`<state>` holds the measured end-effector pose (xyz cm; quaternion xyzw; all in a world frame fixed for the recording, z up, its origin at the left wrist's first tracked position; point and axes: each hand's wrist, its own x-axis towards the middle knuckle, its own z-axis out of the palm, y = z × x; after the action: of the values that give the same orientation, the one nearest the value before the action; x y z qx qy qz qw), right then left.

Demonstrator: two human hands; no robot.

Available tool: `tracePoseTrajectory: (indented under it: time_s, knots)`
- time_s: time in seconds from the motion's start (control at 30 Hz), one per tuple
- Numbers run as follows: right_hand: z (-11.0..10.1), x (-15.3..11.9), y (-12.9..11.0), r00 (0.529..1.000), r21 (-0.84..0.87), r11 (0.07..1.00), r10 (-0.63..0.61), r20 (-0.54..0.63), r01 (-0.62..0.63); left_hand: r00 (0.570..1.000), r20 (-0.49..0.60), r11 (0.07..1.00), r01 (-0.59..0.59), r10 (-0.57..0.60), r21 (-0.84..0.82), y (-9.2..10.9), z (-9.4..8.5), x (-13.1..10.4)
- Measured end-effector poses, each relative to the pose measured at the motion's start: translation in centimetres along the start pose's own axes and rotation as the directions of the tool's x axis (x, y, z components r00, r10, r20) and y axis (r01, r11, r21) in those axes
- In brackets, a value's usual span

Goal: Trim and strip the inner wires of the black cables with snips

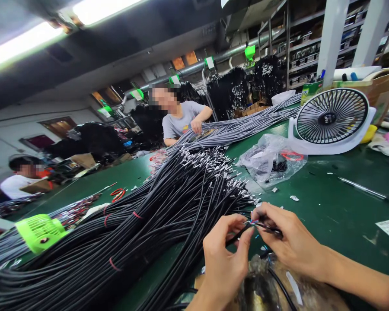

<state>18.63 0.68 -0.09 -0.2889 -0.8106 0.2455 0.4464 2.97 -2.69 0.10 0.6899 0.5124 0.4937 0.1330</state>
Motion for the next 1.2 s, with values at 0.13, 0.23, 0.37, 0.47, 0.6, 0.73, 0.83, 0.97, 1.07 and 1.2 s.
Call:
tracePoseTrajectory:
  time_s: [0.13, 0.23, 0.37, 0.47, 0.6, 0.73, 0.83, 0.97, 1.07, 1.2]
  knots:
    - [-0.4, 0.0, -0.2, 0.995, -0.032, 0.995, -0.100, -0.027, 0.099, 1.000, -0.028, 1.000, 0.003, -0.003, 0.026, -0.2, 0.0, -0.3]
    - [-0.5, -0.1, -0.1, 0.985, -0.097, 0.982, -0.167, -0.039, 0.163, 0.999, -0.020, 0.999, -0.034, 0.035, 0.016, -0.4, 0.0, -0.4]
    - [-0.5, -0.3, 0.1, 0.977, -0.150, 0.968, -0.208, -0.037, 0.200, 0.996, -0.007, 0.995, -0.092, 0.092, 0.028, -0.4, -0.2, -0.4]
    - [-0.5, -0.2, 0.0, 0.982, -0.114, 0.978, -0.182, -0.058, 0.175, 0.993, 0.025, 0.992, -0.118, 0.117, 0.033, -0.2, -0.3, -0.3]
    - [-0.5, 0.1, -0.2, 0.986, -0.064, 0.993, -0.111, -0.122, 0.104, 0.990, 0.028, 0.990, -0.138, 0.137, 0.037, 0.1, -0.4, -0.1]
    - [-0.4, -0.1, -0.3, 0.986, -0.035, 0.996, -0.081, -0.146, 0.077, 0.993, 0.029, 0.993, -0.117, 0.116, 0.022, 0.2, -0.3, -0.1]
    - [-0.3, -0.3, -0.4, 0.984, -0.021, 0.993, -0.118, -0.131, 0.116, 0.994, 0.035, 0.994, -0.105, 0.105, -0.009, 0.1, -0.3, -0.1]
    - [-0.5, -0.3, -0.3, 0.980, 0.027, 0.982, -0.184, -0.079, 0.187, 0.996, 0.054, 0.996, -0.072, 0.074, -0.052, -0.1, -0.3, -0.1]
    - [-0.9, -0.2, -0.3, 0.980, -0.023, 0.987, -0.159, -0.118, 0.157, 0.996, 0.078, 0.995, -0.041, 0.048, -0.088, -0.2, -0.3, -0.1]
    - [-1.4, -0.1, -0.1, 0.983, -0.122, 0.977, -0.178, -0.039, 0.172, 0.996, 0.091, 0.989, 0.005, 0.009, -0.145, -0.1, -0.3, -0.2]
